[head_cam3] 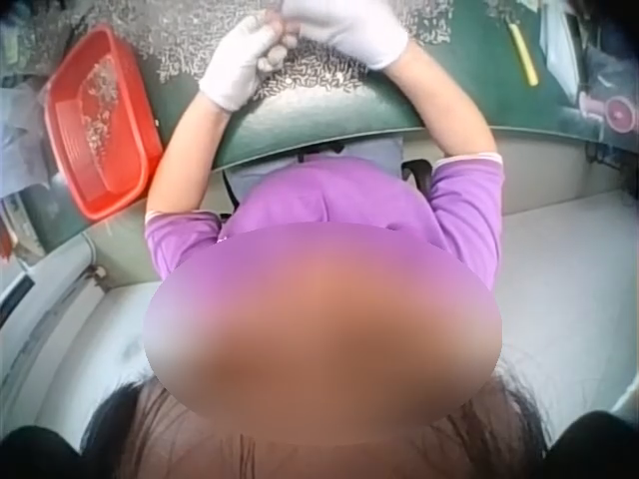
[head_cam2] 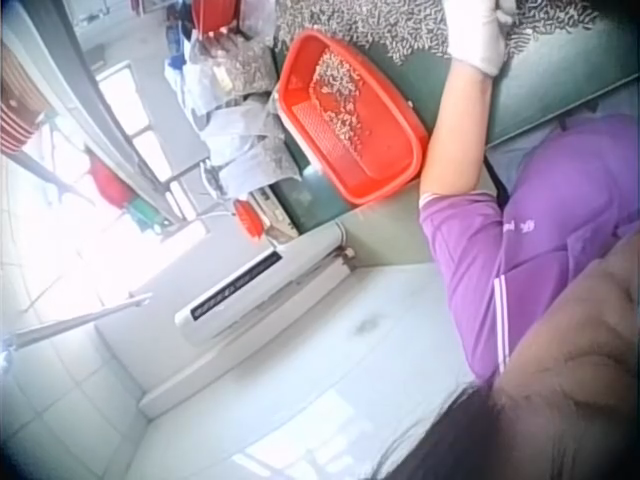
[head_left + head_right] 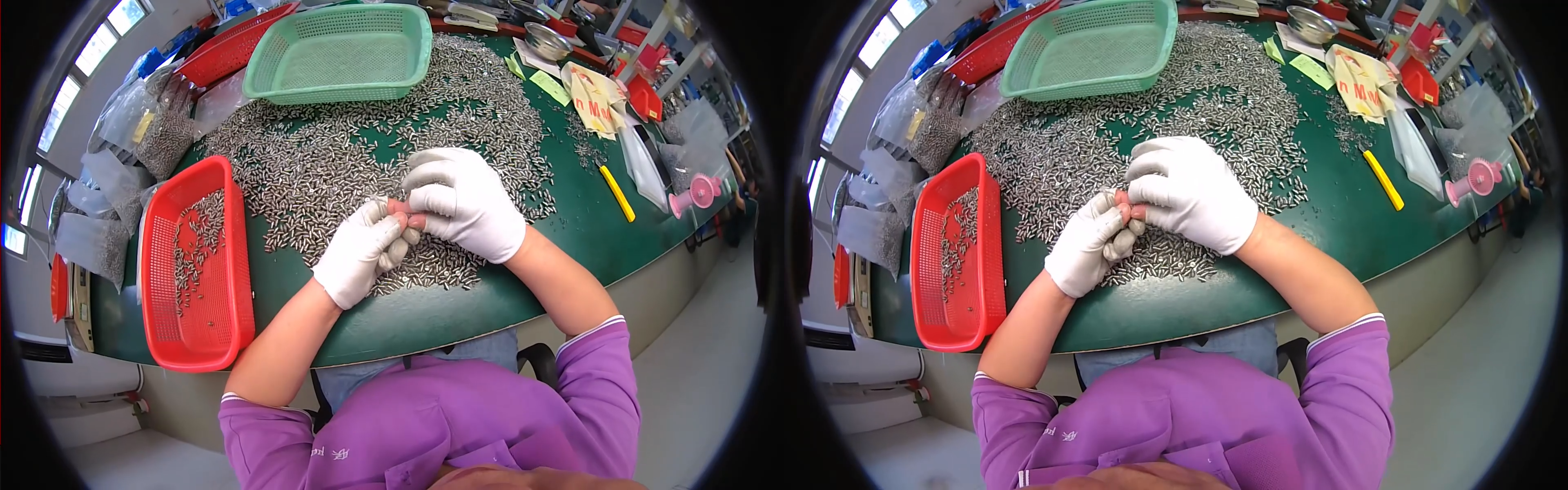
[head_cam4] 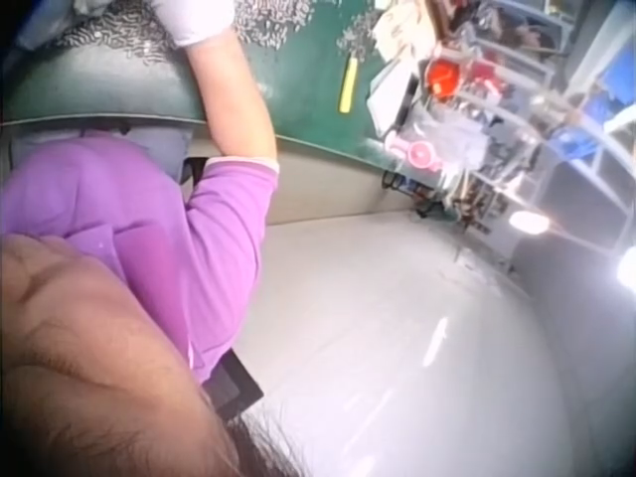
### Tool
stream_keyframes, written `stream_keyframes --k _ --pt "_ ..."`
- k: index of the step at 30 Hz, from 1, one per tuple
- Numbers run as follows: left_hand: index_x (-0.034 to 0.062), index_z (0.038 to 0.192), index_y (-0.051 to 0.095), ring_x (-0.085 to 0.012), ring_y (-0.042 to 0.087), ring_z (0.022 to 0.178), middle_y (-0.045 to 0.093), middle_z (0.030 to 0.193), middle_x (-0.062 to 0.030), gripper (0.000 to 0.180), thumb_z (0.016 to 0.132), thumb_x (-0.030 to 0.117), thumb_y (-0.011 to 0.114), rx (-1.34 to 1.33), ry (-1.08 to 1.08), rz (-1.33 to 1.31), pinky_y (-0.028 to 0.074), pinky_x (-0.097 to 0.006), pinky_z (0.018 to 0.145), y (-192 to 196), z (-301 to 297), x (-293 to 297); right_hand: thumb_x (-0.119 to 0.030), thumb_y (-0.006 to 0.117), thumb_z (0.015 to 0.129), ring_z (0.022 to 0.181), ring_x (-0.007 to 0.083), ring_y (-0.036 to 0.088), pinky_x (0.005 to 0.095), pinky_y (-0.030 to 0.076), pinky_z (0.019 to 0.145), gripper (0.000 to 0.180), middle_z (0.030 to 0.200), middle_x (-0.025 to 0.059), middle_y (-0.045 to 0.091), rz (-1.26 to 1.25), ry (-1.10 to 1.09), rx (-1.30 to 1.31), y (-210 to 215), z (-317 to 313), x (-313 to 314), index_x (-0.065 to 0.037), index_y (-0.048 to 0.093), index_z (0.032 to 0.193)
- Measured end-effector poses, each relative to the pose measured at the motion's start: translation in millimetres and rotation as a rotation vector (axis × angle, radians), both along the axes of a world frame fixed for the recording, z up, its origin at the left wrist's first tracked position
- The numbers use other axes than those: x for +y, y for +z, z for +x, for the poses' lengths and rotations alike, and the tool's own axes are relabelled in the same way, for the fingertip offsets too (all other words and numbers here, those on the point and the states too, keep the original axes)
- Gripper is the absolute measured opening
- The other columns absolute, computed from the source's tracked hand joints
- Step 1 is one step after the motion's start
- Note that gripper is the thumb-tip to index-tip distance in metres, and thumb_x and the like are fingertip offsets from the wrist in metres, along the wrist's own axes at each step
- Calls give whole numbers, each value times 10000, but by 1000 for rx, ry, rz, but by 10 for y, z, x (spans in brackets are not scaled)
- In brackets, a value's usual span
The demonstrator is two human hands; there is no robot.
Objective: Inspecting and sorting small metal components at a workbench.
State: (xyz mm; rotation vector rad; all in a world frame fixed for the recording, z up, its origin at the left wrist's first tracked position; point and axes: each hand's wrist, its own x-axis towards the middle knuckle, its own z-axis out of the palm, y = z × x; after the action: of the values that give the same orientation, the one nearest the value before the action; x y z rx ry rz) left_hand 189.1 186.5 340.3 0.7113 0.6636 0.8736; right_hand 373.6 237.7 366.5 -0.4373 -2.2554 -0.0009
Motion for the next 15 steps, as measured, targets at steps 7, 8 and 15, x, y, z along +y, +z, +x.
stream_keyframes --k 7,8,15 --pt "79 978 542 -26 412 537 575 801 -17 140 905 192 581 31 13 -7 306 -133 459 26 -9 6 -173 704 649 844 288 599 379 495 709 202 864 77 610 -177 40 3 1 17 14 -75 604 795" --pt "79 980 540 -26 405 533 574 799 -15 140 905 191 580 55 18 4 303 -134 457 40 -3 3 -169 701 656 842 287 599 381 494 712 192 866 79 611 -188 46 -6 6 20 14 -75 607 794" --pt "88 965 534 -47 400 543 572 807 -31 171 913 249 561 4 32 -3 318 -171 477 -13 -20 5 -138 692 703 872 295 601 371 493 768 236 923 102 626 -274 -146 -35 -119 16 13 -67 655 924"
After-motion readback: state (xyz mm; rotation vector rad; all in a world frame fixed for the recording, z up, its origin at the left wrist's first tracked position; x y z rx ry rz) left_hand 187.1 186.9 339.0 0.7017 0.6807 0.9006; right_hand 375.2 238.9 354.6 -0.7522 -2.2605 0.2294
